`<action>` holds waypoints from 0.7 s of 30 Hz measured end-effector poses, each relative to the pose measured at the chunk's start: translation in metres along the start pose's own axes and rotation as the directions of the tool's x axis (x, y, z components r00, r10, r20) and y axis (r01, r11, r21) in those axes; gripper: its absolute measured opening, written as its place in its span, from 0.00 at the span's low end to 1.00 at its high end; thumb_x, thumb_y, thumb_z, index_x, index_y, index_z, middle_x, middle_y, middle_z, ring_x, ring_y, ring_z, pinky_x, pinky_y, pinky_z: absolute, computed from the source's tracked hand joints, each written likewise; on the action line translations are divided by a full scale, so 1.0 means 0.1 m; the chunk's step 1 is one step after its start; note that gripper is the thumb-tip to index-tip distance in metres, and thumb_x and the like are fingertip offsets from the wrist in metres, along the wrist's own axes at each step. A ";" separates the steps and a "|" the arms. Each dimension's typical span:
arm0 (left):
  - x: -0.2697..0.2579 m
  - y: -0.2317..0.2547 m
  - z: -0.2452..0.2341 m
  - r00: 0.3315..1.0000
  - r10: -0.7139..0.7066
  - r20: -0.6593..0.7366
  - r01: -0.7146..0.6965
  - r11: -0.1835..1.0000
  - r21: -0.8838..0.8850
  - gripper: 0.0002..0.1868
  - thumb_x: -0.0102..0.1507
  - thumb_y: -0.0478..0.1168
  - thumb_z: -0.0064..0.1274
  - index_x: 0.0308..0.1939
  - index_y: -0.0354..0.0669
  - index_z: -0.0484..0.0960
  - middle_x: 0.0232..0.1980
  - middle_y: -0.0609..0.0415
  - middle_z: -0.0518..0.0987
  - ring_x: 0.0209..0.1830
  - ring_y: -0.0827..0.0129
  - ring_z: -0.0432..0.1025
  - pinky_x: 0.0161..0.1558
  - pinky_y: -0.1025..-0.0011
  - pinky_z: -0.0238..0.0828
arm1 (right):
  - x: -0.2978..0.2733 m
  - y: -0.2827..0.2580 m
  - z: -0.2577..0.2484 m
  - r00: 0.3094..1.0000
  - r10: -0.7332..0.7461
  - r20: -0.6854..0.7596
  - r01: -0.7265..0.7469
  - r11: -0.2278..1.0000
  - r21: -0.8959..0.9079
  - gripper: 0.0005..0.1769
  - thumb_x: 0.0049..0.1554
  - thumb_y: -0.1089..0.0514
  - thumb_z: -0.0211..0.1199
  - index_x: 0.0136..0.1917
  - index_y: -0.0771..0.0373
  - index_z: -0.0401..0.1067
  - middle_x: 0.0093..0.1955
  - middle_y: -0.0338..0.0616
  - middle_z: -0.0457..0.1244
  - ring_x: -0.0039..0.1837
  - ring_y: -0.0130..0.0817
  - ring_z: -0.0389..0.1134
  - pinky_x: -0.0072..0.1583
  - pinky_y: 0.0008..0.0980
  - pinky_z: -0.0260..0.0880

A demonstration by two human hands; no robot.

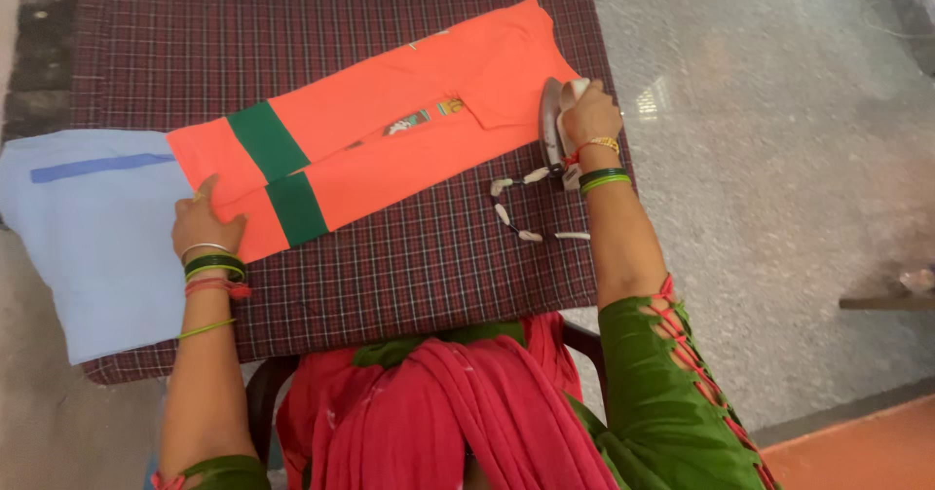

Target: The person irons an orange t-shirt on a checkered ironing board. They smooth the fabric, move the iron across the surface, fold the sleeves, and continue ironing the folded sections until the shirt is neatly folded.

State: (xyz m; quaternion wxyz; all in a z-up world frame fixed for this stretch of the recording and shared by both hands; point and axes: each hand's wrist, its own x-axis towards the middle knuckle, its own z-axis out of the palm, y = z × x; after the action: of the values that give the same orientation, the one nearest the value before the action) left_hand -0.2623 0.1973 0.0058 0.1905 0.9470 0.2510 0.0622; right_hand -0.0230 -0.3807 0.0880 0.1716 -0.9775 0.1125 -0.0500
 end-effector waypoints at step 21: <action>-0.41 0.08 0.00 0.793 0.433 -0.429 -0.407 0.900 0.158 0.16 0.61 0.37 0.62 0.53 0.46 0.86 0.68 0.43 0.74 0.68 0.46 0.66 0.69 0.53 0.62 | -0.99 0.48 -0.19 0.755 -0.398 0.521 0.047 0.826 0.562 0.30 0.61 0.34 0.59 0.59 0.63 0.75 0.44 0.43 0.70 0.43 0.34 0.72 0.47 0.35 0.71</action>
State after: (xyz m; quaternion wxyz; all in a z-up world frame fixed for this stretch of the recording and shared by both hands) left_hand -0.2940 0.1703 0.0083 0.0808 0.9428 0.0737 0.3149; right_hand -0.1310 -0.4074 0.0829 0.4465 -0.8617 -0.0897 0.2239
